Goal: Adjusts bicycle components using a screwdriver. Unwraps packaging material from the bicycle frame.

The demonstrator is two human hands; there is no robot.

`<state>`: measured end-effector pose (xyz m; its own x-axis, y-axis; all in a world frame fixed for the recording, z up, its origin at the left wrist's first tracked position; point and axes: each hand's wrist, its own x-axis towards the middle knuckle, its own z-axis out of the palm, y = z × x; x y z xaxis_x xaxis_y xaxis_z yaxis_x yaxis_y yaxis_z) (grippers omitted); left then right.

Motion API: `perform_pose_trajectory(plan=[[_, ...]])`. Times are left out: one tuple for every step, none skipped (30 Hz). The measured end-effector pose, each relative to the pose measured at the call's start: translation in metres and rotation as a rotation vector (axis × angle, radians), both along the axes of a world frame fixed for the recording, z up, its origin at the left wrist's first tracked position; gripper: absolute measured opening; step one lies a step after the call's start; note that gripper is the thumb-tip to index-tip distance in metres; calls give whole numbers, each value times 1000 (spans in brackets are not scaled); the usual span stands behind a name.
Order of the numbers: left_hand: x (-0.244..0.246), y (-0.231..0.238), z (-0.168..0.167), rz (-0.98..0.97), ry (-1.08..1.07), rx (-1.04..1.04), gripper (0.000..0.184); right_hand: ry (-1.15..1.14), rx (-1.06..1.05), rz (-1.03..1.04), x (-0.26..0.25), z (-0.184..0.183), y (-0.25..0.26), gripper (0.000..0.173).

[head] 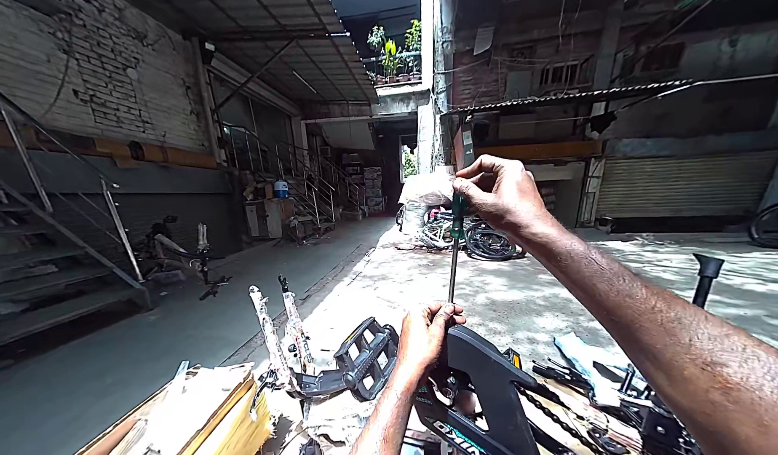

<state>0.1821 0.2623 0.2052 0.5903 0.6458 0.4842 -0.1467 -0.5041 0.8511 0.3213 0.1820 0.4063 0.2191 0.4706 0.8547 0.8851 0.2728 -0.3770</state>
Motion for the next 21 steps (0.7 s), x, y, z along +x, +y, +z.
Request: perform_pose_trajectory(plan=[[0, 1, 0, -3, 11, 5, 28, -69, -1, -145, -6, 4, -1, 20], [0, 1, 0, -6, 13, 9, 28, -130, -1, -244, -12, 8, -1, 22], [0, 1, 0, -9, 7, 5, 28, -179, -2, -282, -16, 9, -1, 23], [1, 1, 1, -14, -5, -4, 28, -205, -9, -256, -17, 9, -1, 22], [2, 1, 1, -15, -15, -11, 28, -195, -29, -169, -15, 9, -1, 20], [2, 1, 1, -11, -18, -15, 29, -127, -59, -16, -11, 7, 0, 17], [3, 1, 0, -2, -17, -13, 30, -4, -82, 194, -5, 5, 2, 16], [3, 2, -1, 5, -13, -7, 31, 138, -85, 401, -2, 2, 4, 17], [2, 2, -1, 9, -9, -2, 32, 234, -66, 503, 0, 0, 5, 18], [1, 1, -1, 8, -9, 0, 32, 248, -44, 474, -1, 0, 6, 17], [0, -1, -1, 8, -8, -1, 32, 179, -17, 307, -4, 2, 6, 18], [-1, -2, -1, 10, -3, 3, 32, 55, 12, 47, -11, 6, 7, 18], [-1, -1, -1, 14, 4, 13, 32, -71, 36, -160, -22, 7, 6, 18], [-2, -1, -1, 21, 11, 25, 32, -167, 54, -259, -29, 7, 8, 18], [-2, -1, 0, 32, 25, 40, 32, -211, 40, -275, -33, 7, 9, 21], [-2, -1, 1, 44, 36, 54, 32, -215, 8, -243, -33, 8, 10, 26], [-1, -1, 3, 50, 47, 56, 32, -167, -35, -167, -29, 9, 10, 28], [-1, -2, 4, 55, 58, 56, 32, -74, -64, -40, -21, 9, 11, 26], [-1, -2, 4, 62, 71, 63, 33, 47, -81, 156, -10, 7, 12, 21], [-1, -3, 4, 67, 78, 69, 34, 164, -96, 370, -2, 4, 10, 19], [-2, -3, 4, 66, 76, 69, 34, 255, -91, 509, 3, 0, 8, 18]])
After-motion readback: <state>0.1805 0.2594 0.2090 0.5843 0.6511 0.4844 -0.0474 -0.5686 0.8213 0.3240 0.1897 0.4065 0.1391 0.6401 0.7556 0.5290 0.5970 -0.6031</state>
